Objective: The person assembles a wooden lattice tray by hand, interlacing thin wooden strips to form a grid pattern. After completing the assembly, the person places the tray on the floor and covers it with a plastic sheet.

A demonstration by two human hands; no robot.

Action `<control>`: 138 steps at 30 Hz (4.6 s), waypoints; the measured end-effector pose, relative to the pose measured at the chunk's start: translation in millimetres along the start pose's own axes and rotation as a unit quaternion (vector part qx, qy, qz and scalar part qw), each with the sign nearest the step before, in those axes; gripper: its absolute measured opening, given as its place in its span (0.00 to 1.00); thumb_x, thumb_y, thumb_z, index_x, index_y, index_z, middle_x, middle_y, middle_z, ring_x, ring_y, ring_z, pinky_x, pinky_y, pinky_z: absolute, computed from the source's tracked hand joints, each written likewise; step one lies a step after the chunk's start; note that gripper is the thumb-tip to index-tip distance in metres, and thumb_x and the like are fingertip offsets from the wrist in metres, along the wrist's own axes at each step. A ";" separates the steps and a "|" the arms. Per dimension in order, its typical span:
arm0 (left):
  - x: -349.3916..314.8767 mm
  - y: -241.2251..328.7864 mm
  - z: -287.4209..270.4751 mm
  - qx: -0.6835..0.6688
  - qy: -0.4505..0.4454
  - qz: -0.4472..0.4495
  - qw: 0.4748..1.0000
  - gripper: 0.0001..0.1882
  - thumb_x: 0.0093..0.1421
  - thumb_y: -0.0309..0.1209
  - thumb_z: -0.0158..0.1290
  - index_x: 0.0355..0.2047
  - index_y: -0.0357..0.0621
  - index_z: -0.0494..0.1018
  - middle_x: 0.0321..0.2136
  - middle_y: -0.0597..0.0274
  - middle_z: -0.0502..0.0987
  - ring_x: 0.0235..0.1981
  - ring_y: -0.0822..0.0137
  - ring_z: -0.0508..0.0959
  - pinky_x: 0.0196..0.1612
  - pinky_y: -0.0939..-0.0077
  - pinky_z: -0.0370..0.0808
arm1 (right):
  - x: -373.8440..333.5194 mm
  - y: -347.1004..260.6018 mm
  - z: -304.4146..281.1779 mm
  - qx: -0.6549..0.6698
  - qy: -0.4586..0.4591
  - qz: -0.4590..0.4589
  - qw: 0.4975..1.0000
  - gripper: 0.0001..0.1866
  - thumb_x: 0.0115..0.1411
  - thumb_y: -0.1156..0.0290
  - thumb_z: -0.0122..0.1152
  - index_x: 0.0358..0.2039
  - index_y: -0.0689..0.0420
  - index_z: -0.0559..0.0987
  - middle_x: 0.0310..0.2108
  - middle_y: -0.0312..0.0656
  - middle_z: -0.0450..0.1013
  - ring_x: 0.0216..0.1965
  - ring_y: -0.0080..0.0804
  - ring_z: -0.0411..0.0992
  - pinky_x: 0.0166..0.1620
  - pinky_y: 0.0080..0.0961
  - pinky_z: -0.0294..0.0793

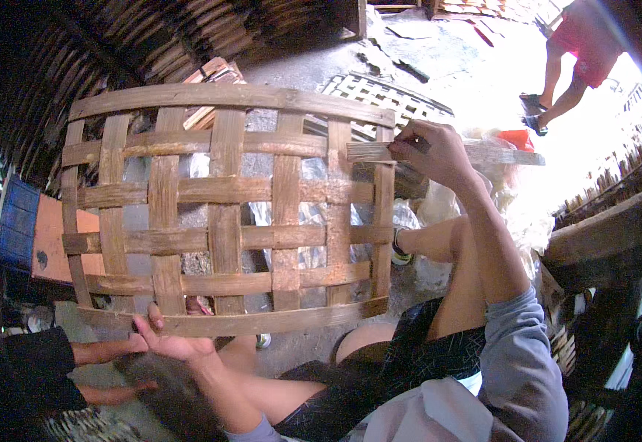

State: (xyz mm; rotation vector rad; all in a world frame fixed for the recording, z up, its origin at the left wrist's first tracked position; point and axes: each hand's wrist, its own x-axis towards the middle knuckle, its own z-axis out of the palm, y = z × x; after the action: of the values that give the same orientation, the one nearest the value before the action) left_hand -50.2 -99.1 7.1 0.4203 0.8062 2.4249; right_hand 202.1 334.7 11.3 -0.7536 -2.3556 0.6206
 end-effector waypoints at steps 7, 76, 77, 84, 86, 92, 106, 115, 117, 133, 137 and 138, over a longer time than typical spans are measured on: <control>4.5 -0.2 -26.6 -0.018 -0.007 0.049 0.999 0.26 0.70 0.56 0.36 0.22 0.51 0.61 0.39 0.53 0.78 0.43 0.41 0.79 0.35 0.32 0.76 | 3.8 17.6 -2.9 -0.064 -0.028 -0.097 0.993 0.12 0.52 0.62 0.73 0.31 0.54 0.84 0.26 0.40 0.78 0.28 0.35 0.78 0.33 0.31 0.76; -1.1 -31.0 5.7 0.045 0.056 0.074 0.995 0.25 0.67 0.56 0.42 0.19 0.55 0.61 0.38 0.60 0.79 0.45 0.46 0.76 0.42 0.38 0.73 | 9.5 -43.6 62.3 -0.030 -0.032 -0.037 0.998 0.13 0.56 0.57 0.70 0.28 0.53 0.84 0.28 0.39 0.81 0.29 0.34 0.81 0.34 0.34 0.79; 3.3 -29.4 5.1 0.037 0.061 0.085 0.994 0.25 0.67 0.56 0.42 0.19 0.55 0.60 0.38 0.60 0.79 0.45 0.46 0.76 0.41 0.40 0.74 | 9.6 -39.9 58.6 -0.044 -0.052 -0.011 0.998 0.12 0.57 0.56 0.68 0.30 0.52 0.84 0.30 0.39 0.81 0.30 0.37 0.81 0.36 0.35 0.79; -2.3 -38.6 15.8 -0.016 0.111 0.095 0.989 0.24 0.67 0.54 0.42 0.19 0.54 0.61 0.38 0.59 0.78 0.46 0.48 0.76 0.43 0.42 0.74 | 5.0 -37.7 60.9 -0.003 -0.037 -0.044 0.998 0.09 0.58 0.60 0.65 0.34 0.50 0.83 0.33 0.41 0.81 0.33 0.44 0.80 0.37 0.40 0.78; 1.4 -42.2 13.7 -0.017 0.101 0.111 0.988 0.24 0.68 0.53 0.42 0.20 0.54 0.62 0.39 0.59 0.78 0.49 0.47 0.75 0.44 0.40 0.74 | 9.4 -52.0 60.9 -0.040 -0.055 -0.045 0.997 0.08 0.58 0.62 0.64 0.33 0.51 0.83 0.32 0.42 0.80 0.33 0.46 0.80 0.37 0.41 0.78; 2.3 -40.4 10.2 -0.038 0.097 0.068 0.992 0.25 0.67 0.54 0.45 0.19 0.53 0.60 0.38 0.50 0.78 0.48 0.47 0.76 0.46 0.41 0.75 | 6.5 -46.0 60.3 -0.064 -0.044 -0.055 0.995 0.07 0.58 0.64 0.64 0.33 0.52 0.83 0.32 0.41 0.80 0.32 0.46 0.79 0.36 0.40 0.78; 2.7 -30.3 3.3 -0.014 0.122 0.070 0.990 0.25 0.67 0.54 0.43 0.18 0.54 0.60 0.35 0.58 0.78 0.44 0.49 0.76 0.45 0.46 0.74 | 18.4 -52.1 24.3 -0.011 -0.057 0.054 0.997 0.10 0.55 0.60 0.71 0.32 0.52 0.86 0.29 0.38 0.82 0.29 0.27 0.79 0.35 0.29 0.77; 0.4 -21.3 5.8 0.022 0.102 0.083 0.991 0.24 0.65 0.56 0.44 0.18 0.57 0.60 0.37 0.62 0.79 0.39 0.45 0.76 0.41 0.35 0.73 | 4.5 -14.1 19.7 0.006 -0.044 0.044 0.998 0.10 0.54 0.64 0.73 0.29 0.57 0.84 0.26 0.40 0.81 0.28 0.26 0.78 0.34 0.28 0.77; 1.0 -23.0 9.1 0.020 0.098 0.090 0.991 0.24 0.65 0.56 0.44 0.18 0.58 0.60 0.36 0.62 0.79 0.38 0.46 0.76 0.41 0.35 0.73 | 7.8 -17.1 34.8 0.003 -0.051 0.035 0.998 0.11 0.54 0.62 0.73 0.29 0.57 0.84 0.25 0.41 0.80 0.28 0.29 0.79 0.34 0.29 0.77; -4.4 -21.2 -4.5 0.027 0.142 0.087 0.986 0.24 0.65 0.56 0.45 0.18 0.56 0.62 0.38 0.62 0.79 0.46 0.44 0.76 0.42 0.39 0.74 | 7.7 -26.1 38.2 -0.032 -0.077 0.039 0.996 0.10 0.56 0.59 0.67 0.32 0.49 0.84 0.31 0.43 0.81 0.34 0.47 0.80 0.38 0.38 0.77; -2.6 -23.8 7.5 0.003 0.188 0.103 0.977 0.24 0.66 0.56 0.45 0.19 0.57 0.61 0.37 0.63 0.78 0.41 0.44 0.76 0.39 0.40 0.74 | 4.4 -20.2 41.9 0.010 -0.055 0.047 0.997 0.12 0.54 0.57 0.71 0.31 0.52 0.85 0.30 0.42 0.81 0.31 0.38 0.80 0.36 0.33 0.78; -4.8 -24.4 10.3 0.017 0.175 0.091 0.980 0.24 0.66 0.56 0.45 0.19 0.57 0.61 0.37 0.63 0.78 0.40 0.45 0.76 0.38 0.40 0.74 | 4.3 -20.4 49.8 0.037 -0.046 0.022 0.998 0.14 0.53 0.56 0.73 0.31 0.53 0.85 0.30 0.41 0.82 0.30 0.33 0.81 0.35 0.31 0.78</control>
State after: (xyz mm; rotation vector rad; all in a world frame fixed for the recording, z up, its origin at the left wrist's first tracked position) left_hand -32.0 -80.8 -0.8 0.0781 0.9941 2.7030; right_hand 159.6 310.3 -11.3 -0.7595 -2.3908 0.7710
